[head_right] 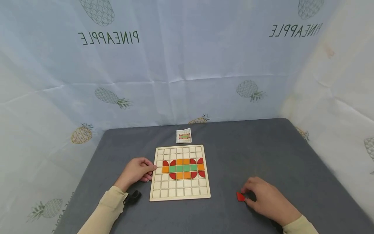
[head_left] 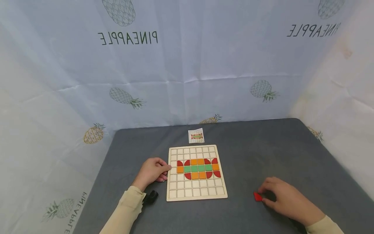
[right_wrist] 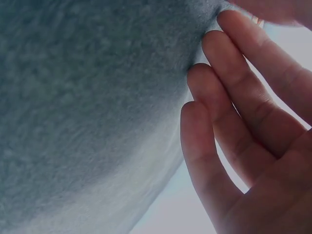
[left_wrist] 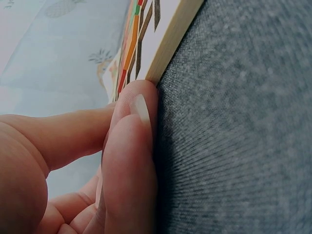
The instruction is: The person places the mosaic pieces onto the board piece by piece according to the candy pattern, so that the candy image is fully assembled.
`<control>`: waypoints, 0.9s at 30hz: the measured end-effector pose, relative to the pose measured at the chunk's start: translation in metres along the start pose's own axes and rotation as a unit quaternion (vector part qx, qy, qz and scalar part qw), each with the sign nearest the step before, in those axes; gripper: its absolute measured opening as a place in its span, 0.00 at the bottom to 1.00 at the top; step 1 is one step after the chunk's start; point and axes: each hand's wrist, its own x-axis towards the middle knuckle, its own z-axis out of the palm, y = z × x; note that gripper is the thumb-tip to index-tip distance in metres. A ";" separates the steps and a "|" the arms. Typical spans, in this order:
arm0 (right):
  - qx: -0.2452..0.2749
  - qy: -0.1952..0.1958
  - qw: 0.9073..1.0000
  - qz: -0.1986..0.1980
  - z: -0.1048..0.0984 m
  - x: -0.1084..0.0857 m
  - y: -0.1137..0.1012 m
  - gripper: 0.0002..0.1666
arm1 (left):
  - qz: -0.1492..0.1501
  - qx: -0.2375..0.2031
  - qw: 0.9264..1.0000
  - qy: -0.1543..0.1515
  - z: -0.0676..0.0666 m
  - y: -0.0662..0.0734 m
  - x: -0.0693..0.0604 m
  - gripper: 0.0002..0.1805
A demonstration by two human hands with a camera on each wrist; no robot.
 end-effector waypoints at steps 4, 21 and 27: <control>0.000 0.014 1.000 -0.016 0.006 0.004 -0.005 0.17 | -0.002 0.002 1.000 -0.001 0.001 -0.001 -0.002 0.14; -0.013 0.020 0.999 -0.037 0.008 0.040 -0.023 0.21 | 0.002 -0.001 1.000 0.005 -0.001 0.001 0.001 0.13; -0.002 0.015 0.999 -0.041 0.009 0.045 -0.025 0.20 | -0.002 0.003 1.000 0.006 0.000 -0.001 0.000 0.13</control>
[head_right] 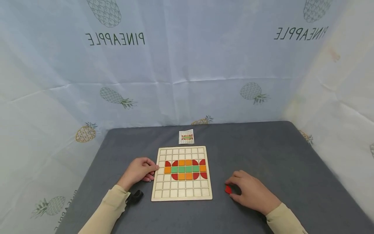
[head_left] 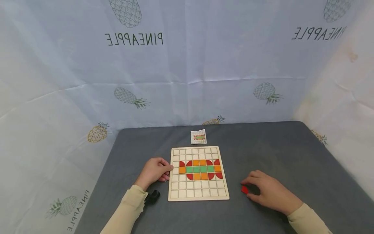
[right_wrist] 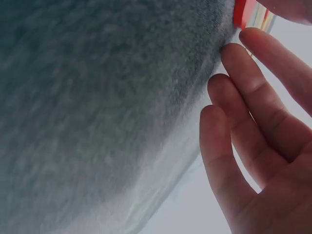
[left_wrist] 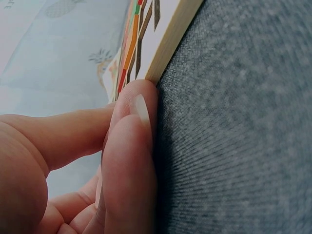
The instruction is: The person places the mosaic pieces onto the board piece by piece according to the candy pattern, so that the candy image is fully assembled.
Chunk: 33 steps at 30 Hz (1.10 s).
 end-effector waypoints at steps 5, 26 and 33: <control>0.000 0.006 1.000 0.000 0.002 0.006 0.001 0.18 | 0.000 0.002 1.000 -0.002 0.001 0.000 0.000 0.14; 0.015 -0.001 0.999 -0.029 0.003 0.022 0.002 0.15 | 0.007 0.000 1.000 -0.008 -0.001 -0.001 -0.003 0.14; 0.016 0.011 0.999 -0.030 0.002 0.051 -0.013 0.13 | 0.011 -0.004 1.000 -0.015 -0.001 -0.001 0.000 0.15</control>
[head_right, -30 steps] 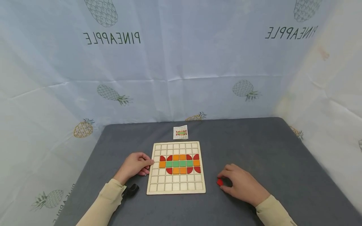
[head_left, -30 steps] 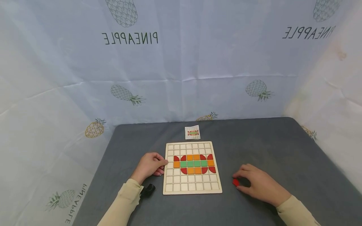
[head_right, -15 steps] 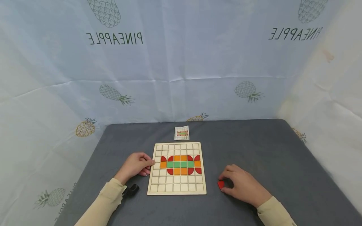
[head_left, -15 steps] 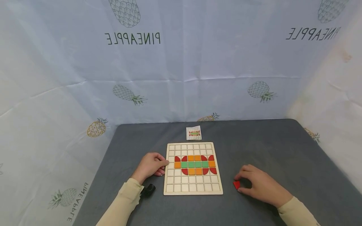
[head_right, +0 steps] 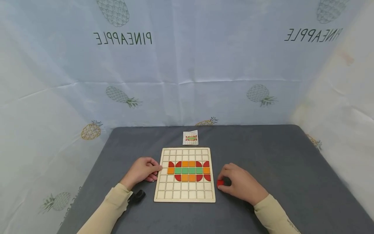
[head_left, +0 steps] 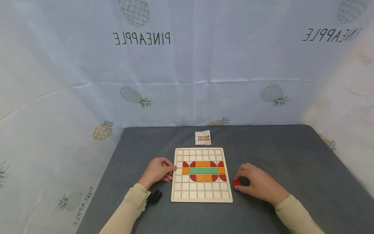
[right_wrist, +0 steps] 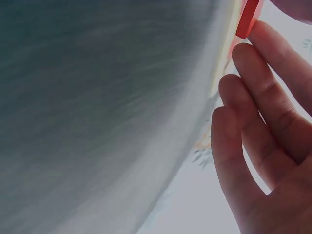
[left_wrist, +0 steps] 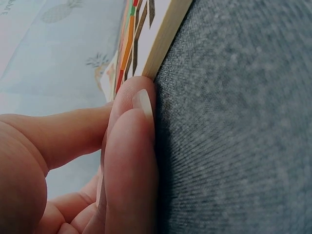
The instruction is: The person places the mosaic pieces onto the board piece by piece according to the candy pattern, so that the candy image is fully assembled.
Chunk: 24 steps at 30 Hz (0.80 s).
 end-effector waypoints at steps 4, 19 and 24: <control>0.006 0.008 1.000 -0.011 0.006 0.028 -0.014 0.13 | 0.001 -0.001 1.000 -0.001 0.000 -0.002 0.001 0.14; 0.024 -0.005 0.998 -0.064 0.040 0.116 -0.098 0.10 | 0.008 -0.012 1.000 -0.011 -0.002 -0.002 0.001 0.14; 0.004 -0.005 0.997 -0.079 0.050 0.123 -0.113 0.13 | 0.014 -0.012 1.000 -0.015 -0.003 0.002 -0.001 0.13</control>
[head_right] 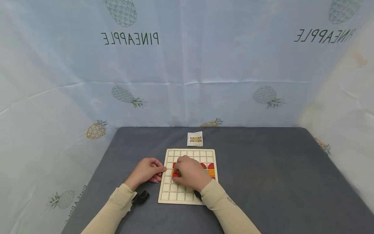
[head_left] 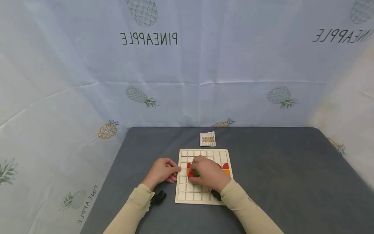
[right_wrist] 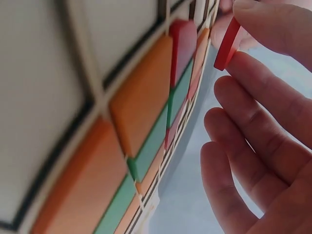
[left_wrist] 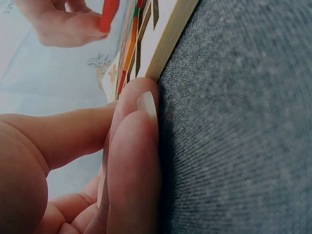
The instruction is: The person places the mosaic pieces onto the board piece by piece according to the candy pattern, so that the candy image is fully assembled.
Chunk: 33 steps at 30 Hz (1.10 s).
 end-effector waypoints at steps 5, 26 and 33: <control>-0.011 0.005 1.000 -0.006 0.007 0.000 0.000 0.13 | 0.006 -0.004 1.000 -0.005 0.002 0.003 -0.001 0.13; -0.032 0.006 0.999 -0.016 0.009 -0.003 -0.006 0.09 | 0.007 0.005 1.000 -0.003 0.002 0.003 0.001 0.12; -0.014 0.018 1.000 -0.007 0.001 -0.006 -0.002 0.09 | 0.005 0.009 1.000 -0.002 0.002 0.007 0.000 0.12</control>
